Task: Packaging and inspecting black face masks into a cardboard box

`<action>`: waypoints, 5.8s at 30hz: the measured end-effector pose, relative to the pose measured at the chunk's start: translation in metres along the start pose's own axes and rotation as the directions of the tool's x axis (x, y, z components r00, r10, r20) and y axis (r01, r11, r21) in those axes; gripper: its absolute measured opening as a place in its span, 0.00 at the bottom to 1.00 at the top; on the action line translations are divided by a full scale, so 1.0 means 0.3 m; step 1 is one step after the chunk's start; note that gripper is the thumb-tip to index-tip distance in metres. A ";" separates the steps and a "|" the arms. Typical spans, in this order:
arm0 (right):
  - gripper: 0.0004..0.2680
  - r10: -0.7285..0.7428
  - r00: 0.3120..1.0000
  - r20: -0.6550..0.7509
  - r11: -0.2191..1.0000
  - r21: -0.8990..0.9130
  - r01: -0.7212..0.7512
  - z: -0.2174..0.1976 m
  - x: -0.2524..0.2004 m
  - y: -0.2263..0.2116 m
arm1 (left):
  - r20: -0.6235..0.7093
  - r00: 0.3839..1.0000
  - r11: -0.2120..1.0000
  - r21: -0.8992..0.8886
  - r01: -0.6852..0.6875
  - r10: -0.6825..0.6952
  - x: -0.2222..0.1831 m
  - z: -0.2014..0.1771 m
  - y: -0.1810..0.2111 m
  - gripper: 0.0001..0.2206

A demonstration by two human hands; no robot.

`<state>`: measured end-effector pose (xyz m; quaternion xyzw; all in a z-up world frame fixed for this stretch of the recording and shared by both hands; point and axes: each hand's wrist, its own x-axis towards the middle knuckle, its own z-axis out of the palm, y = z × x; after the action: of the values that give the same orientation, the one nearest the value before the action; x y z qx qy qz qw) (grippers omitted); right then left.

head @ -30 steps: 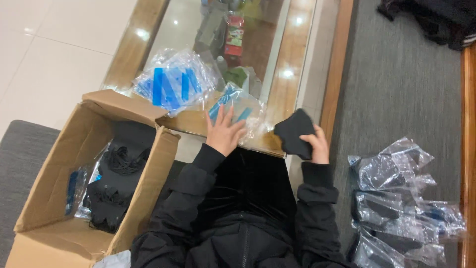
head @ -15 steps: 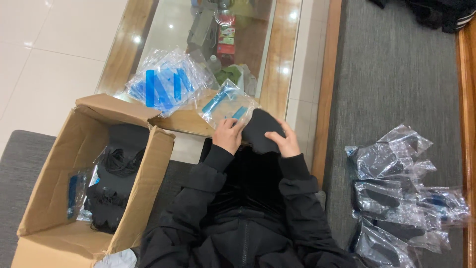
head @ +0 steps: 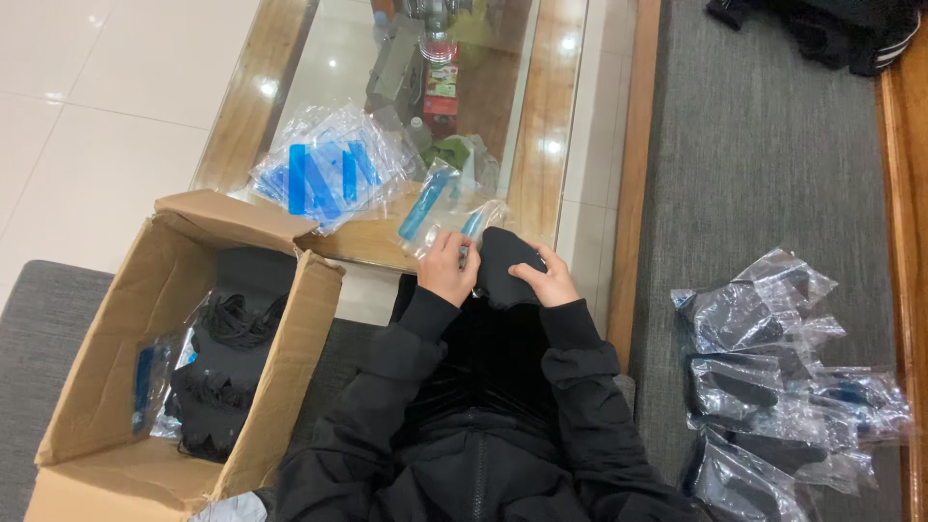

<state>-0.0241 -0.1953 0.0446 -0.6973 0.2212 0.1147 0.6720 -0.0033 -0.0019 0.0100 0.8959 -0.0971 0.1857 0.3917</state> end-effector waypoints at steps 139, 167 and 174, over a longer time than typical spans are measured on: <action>0.10 -0.710 0.633 -0.308 0.638 0.098 0.764 0.104 -0.071 -0.044 | 0.215 0.970 0.795 -0.565 0.222 -0.118 0.084 -0.162 0.078 0.30; 0.26 -0.524 0.842 -0.127 0.824 0.172 0.539 0.098 -0.050 -0.002 | 0.226 0.971 0.825 -0.534 0.188 -0.075 0.079 -0.185 0.060 0.17; 0.17 -0.709 0.695 -0.117 0.704 -0.158 0.692 0.071 0.018 0.084 | 0.006 0.990 0.965 -0.224 -0.137 0.142 0.067 -0.341 0.286 0.35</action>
<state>-0.0282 -0.1752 0.0184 -0.7693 -0.0114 -0.1985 0.6072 -0.0388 0.0153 0.1391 0.8393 -0.1844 0.1907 0.4745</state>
